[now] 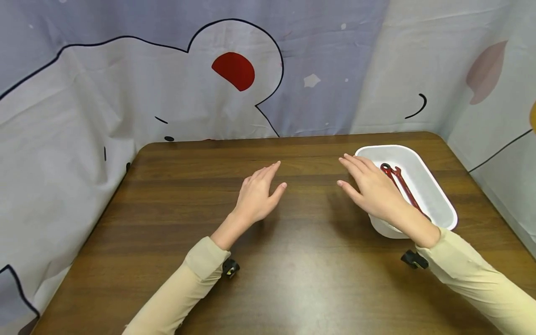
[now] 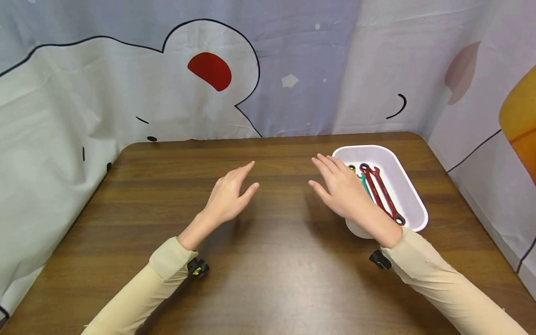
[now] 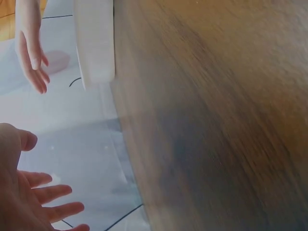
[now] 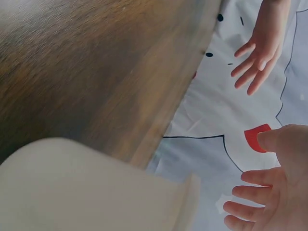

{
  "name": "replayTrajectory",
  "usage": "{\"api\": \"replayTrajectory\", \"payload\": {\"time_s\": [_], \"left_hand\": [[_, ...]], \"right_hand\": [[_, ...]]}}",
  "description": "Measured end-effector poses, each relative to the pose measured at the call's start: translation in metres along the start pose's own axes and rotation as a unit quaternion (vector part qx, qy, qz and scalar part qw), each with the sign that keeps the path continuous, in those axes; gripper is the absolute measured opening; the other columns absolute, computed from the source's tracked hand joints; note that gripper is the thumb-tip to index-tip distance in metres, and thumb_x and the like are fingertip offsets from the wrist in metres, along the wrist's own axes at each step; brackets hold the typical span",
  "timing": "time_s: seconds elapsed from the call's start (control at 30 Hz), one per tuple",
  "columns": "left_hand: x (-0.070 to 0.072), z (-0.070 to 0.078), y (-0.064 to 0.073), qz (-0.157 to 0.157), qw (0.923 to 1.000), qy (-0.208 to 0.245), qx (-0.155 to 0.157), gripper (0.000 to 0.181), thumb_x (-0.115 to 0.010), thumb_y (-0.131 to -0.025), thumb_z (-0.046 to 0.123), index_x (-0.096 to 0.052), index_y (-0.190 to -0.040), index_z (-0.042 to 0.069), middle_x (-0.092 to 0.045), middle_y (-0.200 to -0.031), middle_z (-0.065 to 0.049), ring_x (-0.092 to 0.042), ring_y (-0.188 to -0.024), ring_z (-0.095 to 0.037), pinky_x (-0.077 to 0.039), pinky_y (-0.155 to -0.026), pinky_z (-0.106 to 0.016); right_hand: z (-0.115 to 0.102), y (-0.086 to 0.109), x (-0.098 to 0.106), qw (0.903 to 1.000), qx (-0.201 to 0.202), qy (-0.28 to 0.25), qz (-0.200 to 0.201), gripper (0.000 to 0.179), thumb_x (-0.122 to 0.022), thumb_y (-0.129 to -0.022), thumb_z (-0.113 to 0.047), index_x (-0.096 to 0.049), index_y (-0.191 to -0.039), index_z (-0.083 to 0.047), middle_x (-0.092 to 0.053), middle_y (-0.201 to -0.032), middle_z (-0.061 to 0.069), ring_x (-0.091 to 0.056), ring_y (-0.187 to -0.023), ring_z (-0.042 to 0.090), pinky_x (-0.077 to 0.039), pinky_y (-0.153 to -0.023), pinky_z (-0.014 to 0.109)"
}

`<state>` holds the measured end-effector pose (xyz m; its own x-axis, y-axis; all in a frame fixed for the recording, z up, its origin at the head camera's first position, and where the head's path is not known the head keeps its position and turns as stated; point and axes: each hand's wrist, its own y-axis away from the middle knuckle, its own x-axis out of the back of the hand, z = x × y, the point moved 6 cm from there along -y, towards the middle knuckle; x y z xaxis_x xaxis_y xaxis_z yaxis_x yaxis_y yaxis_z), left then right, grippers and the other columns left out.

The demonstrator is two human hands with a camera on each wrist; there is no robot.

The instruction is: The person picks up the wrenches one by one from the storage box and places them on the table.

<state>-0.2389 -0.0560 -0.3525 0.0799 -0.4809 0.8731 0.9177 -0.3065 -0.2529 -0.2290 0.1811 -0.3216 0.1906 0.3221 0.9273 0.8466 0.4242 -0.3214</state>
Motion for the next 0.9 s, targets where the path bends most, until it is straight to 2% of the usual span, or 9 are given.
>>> {"api": "replayTrajectory", "payload": {"time_s": [0.23,0.47,0.6,0.9], "left_hand": [[-0.006,0.006,-0.004,-0.012,0.9997,0.02,0.01,0.058,-0.048,-0.098,0.04,-0.035,-0.149,0.016,-0.048,-0.146,-0.008,-0.044,-0.134,-0.03,-0.038,-0.107,-0.054],[-0.012,0.013,-0.008,-0.018,0.9989,0.038,0.021,0.064,-0.048,-0.097,0.04,-0.026,-0.152,0.015,-0.047,-0.147,-0.008,-0.047,-0.132,-0.029,-0.04,-0.106,-0.054],[-0.016,0.018,-0.011,-0.019,0.9984,0.048,0.02,0.065,-0.048,-0.097,0.041,-0.027,-0.152,0.014,-0.048,-0.146,-0.008,-0.048,-0.131,-0.03,-0.041,-0.105,-0.053],[-0.026,0.031,-0.015,-0.039,0.995,0.084,0.037,0.068,-0.047,-0.097,0.043,-0.023,-0.153,0.015,-0.043,-0.149,-0.009,-0.047,-0.132,-0.032,-0.04,-0.107,-0.052]], "right_hand": [[0.009,0.003,0.008,0.9996,0.001,-0.003,0.029,0.049,-0.06,-0.093,-0.027,-0.051,-0.135,-0.003,-0.053,-0.138,0.018,-0.047,-0.124,0.036,-0.04,-0.1,0.055],[0.022,0.005,0.015,0.9987,-0.009,-0.005,0.05,0.041,-0.064,-0.091,-0.025,-0.059,-0.126,-0.005,-0.063,-0.122,0.015,-0.052,-0.108,0.034,-0.046,-0.084,0.054],[0.028,0.006,0.018,0.9987,-0.012,-0.003,0.049,0.039,-0.066,-0.089,-0.023,-0.06,-0.123,-0.003,-0.065,-0.116,0.017,-0.052,-0.105,0.035,-0.045,-0.087,0.053],[0.04,0.007,0.025,0.9982,-0.027,-0.014,0.052,0.039,-0.069,-0.087,-0.02,-0.062,-0.121,-0.002,-0.065,-0.117,0.018,-0.053,-0.11,0.037,-0.045,-0.09,0.054]]}}
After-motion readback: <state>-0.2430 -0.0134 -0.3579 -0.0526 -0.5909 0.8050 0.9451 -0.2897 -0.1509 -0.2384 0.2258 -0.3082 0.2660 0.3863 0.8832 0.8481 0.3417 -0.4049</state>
